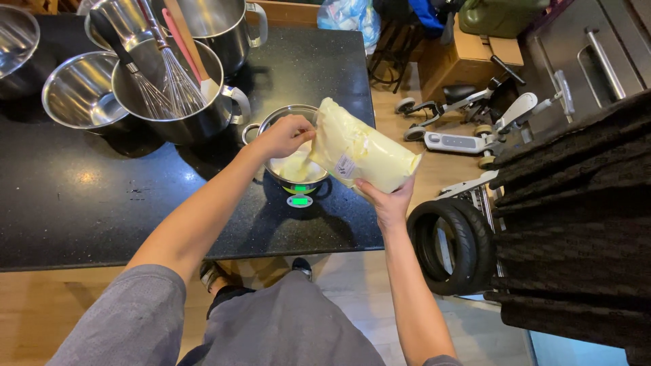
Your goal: Weighing out a powdered ingredient from a plastic bag into a metal pot using a digital scale.
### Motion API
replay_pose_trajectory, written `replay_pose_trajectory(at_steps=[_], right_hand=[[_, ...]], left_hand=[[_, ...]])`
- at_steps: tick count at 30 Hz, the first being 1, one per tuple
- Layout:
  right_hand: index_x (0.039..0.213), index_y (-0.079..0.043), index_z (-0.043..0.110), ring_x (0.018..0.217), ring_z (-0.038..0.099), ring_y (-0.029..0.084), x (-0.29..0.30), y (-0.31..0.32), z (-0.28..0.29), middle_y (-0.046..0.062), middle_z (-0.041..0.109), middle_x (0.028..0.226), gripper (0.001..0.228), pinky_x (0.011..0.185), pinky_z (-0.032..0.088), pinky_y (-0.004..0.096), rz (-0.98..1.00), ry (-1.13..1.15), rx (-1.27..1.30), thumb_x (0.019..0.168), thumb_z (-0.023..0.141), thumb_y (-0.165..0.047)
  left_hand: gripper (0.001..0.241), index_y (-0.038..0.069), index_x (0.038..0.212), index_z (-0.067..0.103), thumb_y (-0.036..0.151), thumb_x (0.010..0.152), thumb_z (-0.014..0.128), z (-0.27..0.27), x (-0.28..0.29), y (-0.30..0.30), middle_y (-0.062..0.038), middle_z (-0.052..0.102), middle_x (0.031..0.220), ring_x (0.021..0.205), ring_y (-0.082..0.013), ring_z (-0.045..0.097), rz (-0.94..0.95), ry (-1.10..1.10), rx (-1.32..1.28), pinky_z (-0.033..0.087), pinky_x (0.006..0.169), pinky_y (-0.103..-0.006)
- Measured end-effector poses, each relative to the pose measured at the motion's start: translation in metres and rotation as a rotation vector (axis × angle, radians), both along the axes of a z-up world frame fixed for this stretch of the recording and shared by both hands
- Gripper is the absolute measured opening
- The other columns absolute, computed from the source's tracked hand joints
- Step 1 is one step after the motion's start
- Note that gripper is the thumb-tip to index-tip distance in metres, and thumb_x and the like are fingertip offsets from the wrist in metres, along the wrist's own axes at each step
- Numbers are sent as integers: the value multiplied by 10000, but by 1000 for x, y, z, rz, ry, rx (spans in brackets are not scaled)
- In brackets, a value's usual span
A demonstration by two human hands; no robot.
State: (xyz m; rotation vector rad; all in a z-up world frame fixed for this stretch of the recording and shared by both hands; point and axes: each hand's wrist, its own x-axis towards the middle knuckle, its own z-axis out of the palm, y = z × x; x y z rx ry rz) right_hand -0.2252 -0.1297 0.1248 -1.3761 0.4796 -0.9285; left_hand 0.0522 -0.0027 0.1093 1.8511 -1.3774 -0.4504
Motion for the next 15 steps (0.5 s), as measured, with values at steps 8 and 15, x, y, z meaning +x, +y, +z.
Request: replay_pose_trajectory(at_steps=[8,15], right_hand=[[1326,-31,525,1098,680,203,1,2,1,86,678,1225,783,949,576,343,33,10,21,652,902,95],[1345,-32,517,1121,675,208,3,4,3,85,674,1237,803,978,571,356,23,-40,1,650,896,102]], left_hand=[[201,48,931,736,236,979,684,24,-6,7,-96,704,917,935,-299,638,76,-117,-138,505,835,-418],[225,62,1027,748,259,981,650,16,-5,6,-111,724,964,912,-303,664,41,-27,-54,516,804,-420]])
